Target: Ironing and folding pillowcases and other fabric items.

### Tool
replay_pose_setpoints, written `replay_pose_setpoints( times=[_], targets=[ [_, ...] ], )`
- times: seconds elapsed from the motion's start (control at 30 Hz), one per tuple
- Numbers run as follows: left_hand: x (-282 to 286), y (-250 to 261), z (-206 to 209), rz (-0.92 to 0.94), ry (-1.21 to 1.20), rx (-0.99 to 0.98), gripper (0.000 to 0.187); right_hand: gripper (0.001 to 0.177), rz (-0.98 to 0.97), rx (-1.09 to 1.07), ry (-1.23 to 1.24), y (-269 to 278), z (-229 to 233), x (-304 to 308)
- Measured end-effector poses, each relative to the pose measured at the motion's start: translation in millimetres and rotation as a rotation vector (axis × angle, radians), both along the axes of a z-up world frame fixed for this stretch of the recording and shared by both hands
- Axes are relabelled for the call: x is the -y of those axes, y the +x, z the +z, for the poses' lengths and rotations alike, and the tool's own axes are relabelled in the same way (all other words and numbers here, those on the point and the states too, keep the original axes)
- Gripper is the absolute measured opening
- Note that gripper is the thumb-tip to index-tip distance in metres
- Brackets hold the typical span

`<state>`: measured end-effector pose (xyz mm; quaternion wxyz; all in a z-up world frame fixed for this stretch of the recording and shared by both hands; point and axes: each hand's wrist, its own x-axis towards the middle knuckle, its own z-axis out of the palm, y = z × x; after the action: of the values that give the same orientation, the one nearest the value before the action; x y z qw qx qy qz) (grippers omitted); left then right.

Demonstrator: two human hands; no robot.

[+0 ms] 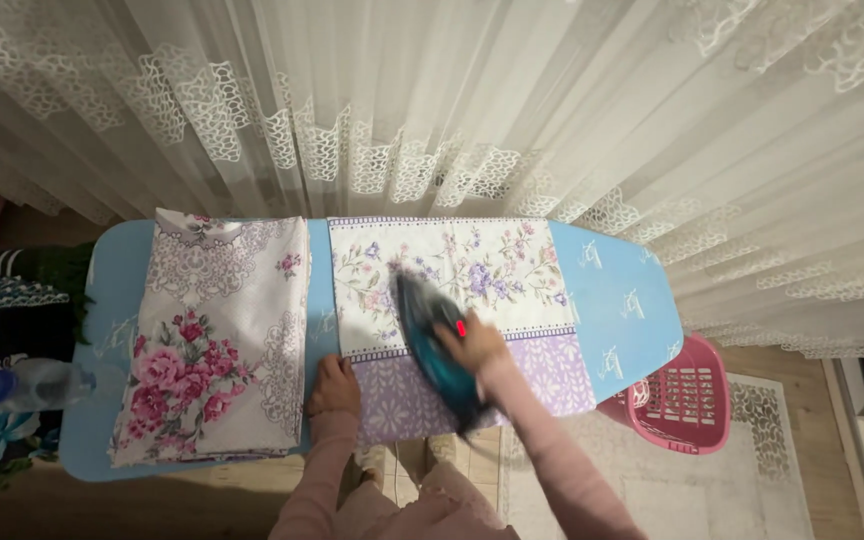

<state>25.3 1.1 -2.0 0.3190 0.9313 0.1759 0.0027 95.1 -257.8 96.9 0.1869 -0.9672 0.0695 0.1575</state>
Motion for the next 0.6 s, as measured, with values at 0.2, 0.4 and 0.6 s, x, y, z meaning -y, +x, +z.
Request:
replay_pose_setpoints(
  times=[0.2, 0.4, 0.6],
  targets=[
    [0, 5, -24, 0.000, -0.054, -0.001, 0.018, 0.078, -0.047, -0.084, -0.080, -122, -9, 41],
    [2, 4, -20, 0.008, -0.023, 0.041, 0.017, 0.082, -0.157, -0.122, -0.073, -7, -13, 48],
    [4, 2, 3, 0.019, 0.030, -0.099, 0.019, 0.083, -0.242, 0.058, -0.046, 149, -5, 47]
  ],
)
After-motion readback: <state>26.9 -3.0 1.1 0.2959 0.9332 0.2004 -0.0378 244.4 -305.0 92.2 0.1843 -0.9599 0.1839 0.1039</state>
